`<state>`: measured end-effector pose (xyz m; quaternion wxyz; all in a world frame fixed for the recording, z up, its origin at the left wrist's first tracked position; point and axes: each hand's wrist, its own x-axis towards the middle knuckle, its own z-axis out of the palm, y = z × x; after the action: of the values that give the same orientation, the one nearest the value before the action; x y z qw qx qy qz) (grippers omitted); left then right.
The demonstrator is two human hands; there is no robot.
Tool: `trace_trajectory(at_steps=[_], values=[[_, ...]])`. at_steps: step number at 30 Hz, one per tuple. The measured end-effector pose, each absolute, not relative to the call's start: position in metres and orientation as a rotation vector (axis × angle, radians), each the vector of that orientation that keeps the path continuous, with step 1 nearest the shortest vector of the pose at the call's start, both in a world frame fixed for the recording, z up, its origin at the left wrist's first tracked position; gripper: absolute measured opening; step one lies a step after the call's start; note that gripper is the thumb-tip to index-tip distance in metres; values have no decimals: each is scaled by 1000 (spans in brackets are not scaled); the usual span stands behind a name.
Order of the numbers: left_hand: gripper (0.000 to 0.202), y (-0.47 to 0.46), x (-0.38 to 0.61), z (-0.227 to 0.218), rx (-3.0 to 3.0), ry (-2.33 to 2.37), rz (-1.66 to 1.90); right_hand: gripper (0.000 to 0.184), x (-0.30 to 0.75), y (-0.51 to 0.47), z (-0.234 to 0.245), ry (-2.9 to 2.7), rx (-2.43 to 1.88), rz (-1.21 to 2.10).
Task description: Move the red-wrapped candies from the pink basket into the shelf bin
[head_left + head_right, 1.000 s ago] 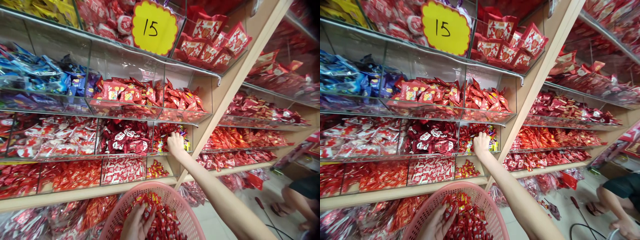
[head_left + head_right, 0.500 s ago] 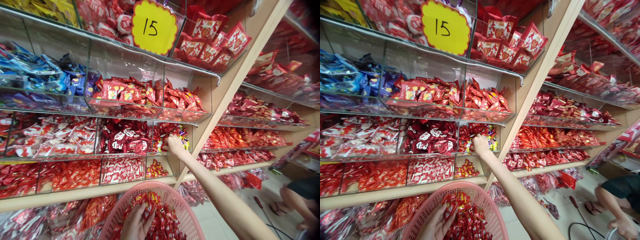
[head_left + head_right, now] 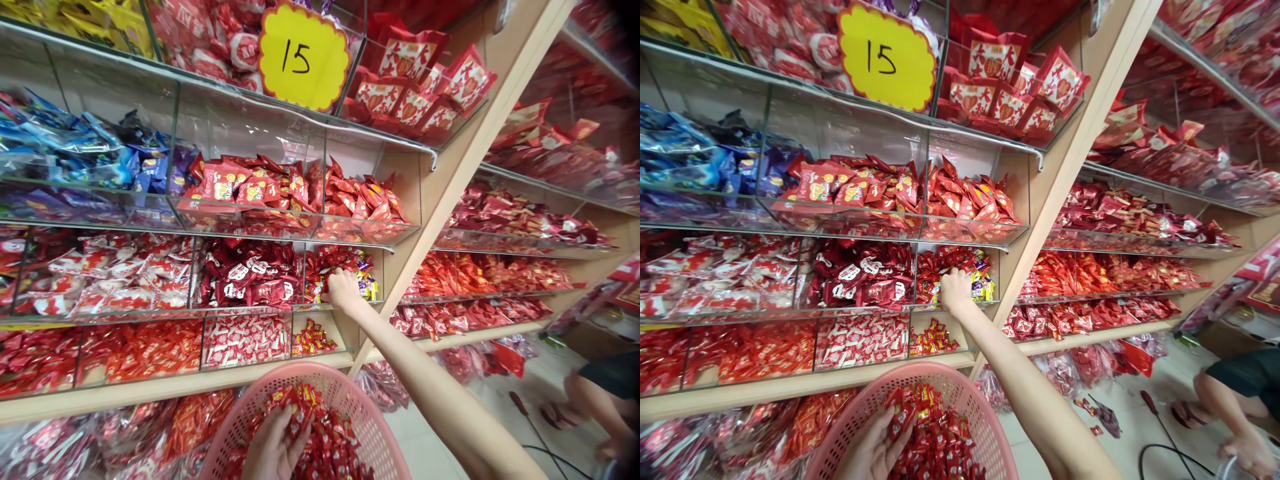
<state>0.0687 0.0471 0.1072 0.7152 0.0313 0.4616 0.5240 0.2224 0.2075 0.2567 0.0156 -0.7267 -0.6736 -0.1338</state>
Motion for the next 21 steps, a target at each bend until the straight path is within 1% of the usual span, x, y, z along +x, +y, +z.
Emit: trace_trajectory(at_steps=[5,14,18,21], values=[[11,47,70,107,79,1030,1159,33,220,212,255,-2071,-2269,-419],[11,46,71,112,85,1030,1162,30,214,221,253,-2057,-2300,-367],[12,45,71,112,92,1022,1152,37,216,225,251,-2037,-2310,-303],[12,45,71,110,86,1010,1156,37,219,224,251,-2007,-2285,-269]])
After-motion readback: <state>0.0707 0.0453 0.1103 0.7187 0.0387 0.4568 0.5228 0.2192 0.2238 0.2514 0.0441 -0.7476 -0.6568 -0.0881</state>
